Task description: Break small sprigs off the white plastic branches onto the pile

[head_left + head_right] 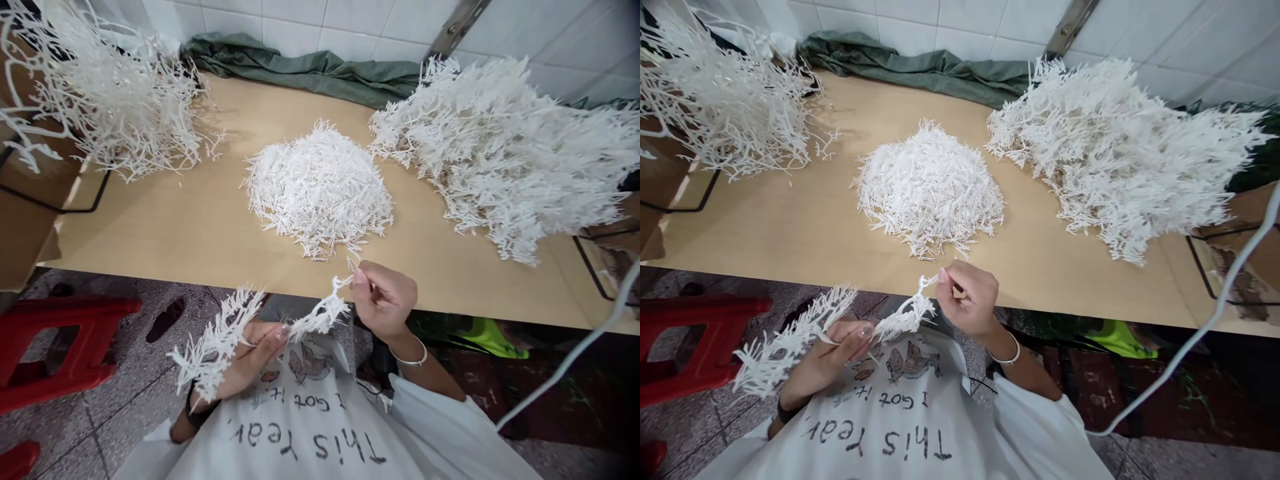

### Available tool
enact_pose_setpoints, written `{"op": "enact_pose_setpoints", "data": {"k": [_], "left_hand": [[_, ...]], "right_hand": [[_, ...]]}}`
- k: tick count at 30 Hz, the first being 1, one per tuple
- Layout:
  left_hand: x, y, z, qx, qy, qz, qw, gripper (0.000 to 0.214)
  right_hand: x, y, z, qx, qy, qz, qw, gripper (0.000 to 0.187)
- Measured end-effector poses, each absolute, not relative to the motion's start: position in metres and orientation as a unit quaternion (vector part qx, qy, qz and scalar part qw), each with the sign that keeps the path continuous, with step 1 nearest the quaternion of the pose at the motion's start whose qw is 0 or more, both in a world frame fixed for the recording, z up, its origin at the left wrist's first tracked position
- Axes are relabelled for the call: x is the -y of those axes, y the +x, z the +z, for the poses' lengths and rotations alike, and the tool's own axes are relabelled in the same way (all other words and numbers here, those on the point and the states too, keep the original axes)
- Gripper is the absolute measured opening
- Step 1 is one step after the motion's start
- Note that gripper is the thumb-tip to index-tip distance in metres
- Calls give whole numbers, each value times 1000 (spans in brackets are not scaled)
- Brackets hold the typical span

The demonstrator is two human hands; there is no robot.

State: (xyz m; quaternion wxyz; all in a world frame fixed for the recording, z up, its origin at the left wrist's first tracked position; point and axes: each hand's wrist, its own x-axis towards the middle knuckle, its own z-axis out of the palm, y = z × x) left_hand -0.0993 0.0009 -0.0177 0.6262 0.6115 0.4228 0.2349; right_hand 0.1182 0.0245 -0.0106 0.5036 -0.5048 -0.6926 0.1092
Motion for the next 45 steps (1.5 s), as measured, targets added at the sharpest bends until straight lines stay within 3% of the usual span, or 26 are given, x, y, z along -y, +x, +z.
{"op": "enact_pose_setpoints", "data": {"k": [3,6,8,10,14,16,25,31,38,45], "left_hand": [[6,-99,-17,-381,605,224,662,49],[15,-108,-14,-356,542,229,726,50],[18,-114,-14,-380,511,248,730,50],[18,-115,-17,-405,503,269,714,50],[11,-103,-30,-393,496,279,723,49],[9,-96,-35,-398,481,288,726,49],[-4,-83,-42,-415,422,352,725,50],[-11,-70,-39,-377,341,384,771,52],[-19,-64,-34,-379,315,404,771,61],[-23,-59,-35,-357,313,412,778,63]], "right_hand": [[-26,129,-8,614,-560,82,551,38],[-45,162,-1,466,-546,-26,696,41],[-56,183,3,424,-544,-22,724,43],[-62,193,3,488,-579,42,652,35],[-68,183,-9,640,-614,166,431,27],[-72,179,-17,651,-626,172,393,25],[-75,195,-36,634,-649,223,356,10],[-61,184,-31,590,-629,232,449,12],[-34,172,-29,576,-619,238,478,10],[-16,148,-37,591,-482,469,446,32]]}}
